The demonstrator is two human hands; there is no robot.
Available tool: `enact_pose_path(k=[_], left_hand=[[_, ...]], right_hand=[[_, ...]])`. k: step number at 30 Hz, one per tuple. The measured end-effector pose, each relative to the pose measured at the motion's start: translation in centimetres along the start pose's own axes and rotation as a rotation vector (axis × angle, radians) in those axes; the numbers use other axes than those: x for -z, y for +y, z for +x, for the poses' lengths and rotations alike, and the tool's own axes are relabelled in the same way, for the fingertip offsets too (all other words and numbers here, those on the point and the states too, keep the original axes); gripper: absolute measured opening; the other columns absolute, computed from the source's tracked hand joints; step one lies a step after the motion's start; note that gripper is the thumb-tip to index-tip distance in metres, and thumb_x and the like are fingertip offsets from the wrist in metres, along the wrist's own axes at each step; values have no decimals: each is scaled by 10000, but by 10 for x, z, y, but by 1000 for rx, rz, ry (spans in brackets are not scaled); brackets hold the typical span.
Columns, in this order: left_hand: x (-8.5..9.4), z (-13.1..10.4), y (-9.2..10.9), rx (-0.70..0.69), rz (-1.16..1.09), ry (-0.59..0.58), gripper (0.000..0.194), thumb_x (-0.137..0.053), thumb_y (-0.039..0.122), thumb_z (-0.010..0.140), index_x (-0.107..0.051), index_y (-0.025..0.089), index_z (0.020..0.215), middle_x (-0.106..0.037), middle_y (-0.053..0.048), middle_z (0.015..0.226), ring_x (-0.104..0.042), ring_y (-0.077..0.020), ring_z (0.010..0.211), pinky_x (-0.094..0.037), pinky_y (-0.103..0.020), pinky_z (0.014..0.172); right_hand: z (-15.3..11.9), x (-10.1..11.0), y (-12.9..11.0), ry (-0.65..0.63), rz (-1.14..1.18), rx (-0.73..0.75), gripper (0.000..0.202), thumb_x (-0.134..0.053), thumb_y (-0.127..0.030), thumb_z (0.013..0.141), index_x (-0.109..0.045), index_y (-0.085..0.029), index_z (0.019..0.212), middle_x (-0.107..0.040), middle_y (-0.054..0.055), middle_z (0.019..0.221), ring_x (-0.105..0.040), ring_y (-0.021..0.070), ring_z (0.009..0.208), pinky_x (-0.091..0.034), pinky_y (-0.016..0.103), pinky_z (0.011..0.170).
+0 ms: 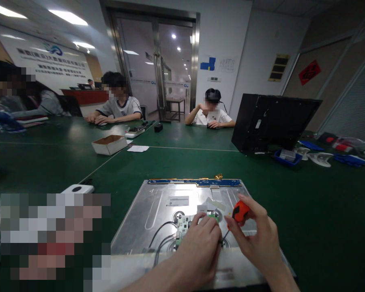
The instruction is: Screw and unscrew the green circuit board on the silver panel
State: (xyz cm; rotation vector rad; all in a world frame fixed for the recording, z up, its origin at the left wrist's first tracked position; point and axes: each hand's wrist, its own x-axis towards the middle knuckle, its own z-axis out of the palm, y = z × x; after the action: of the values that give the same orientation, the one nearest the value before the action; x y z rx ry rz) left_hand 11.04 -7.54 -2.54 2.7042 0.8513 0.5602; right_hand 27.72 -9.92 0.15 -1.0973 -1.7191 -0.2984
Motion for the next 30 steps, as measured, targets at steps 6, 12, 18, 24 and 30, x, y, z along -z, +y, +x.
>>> enact_pose_path(k=[6, 12, 18, 24, 30], left_hand=[[-1, 0, -1, 4, 13, -20, 142, -493, 172, 842, -563, 182, 965, -609, -83, 1015, -545, -255, 1006, -289, -480, 1062], [-3, 0, -2, -5, 10, -16, 110, -513, 178, 800, -546, 190, 905, -608, -76, 958, -550, -256, 956, -314, -489, 1035], [-1, 0, 0, 0, 14, -13, 99, -502, 165, 812, -554, 183, 894, -608, -78, 958, -547, -249, 951, -311, -475, 1040], [-1, 0, -1, -7, 16, -28, 198, -506, 176, 833, -553, 193, 1025, -606, -81, 1025, -544, -260, 1011, -307, -481, 1047], [0, 1, 0, -8, 14, -32, 173, -516, 176, 836, -555, 183, 1005, -605, -84, 1022, -544, -259, 1010, -310, -467, 1045]], right_hand=[[1, 2, -2, -51, 41, -11, 435, -553, -272, 912, -415, -204, 1319, -646, 24, 830, -584, 131, 551, -514, 248, 475], [1, 4, -4, -85, 81, -73, 460, -502, -212, 893, -419, -208, 1346, -679, 63, 964, -614, 136, 568, -539, 276, 504], [1, 2, -3, -51, 43, -28, 441, -533, -221, 906, -405, -204, 1327, -642, 26, 839, -603, 133, 551, -527, 261, 490], [-2, -1, 1, -9, -26, 5, 381, -572, -292, 912, -434, -208, 1257, -622, -1, 770, -602, 136, 527, -524, 259, 481], [-2, 1, -1, -44, 5, -12, 380, -565, -315, 913, -437, -201, 1252, -630, 11, 775, -597, 144, 534, -518, 263, 474]])
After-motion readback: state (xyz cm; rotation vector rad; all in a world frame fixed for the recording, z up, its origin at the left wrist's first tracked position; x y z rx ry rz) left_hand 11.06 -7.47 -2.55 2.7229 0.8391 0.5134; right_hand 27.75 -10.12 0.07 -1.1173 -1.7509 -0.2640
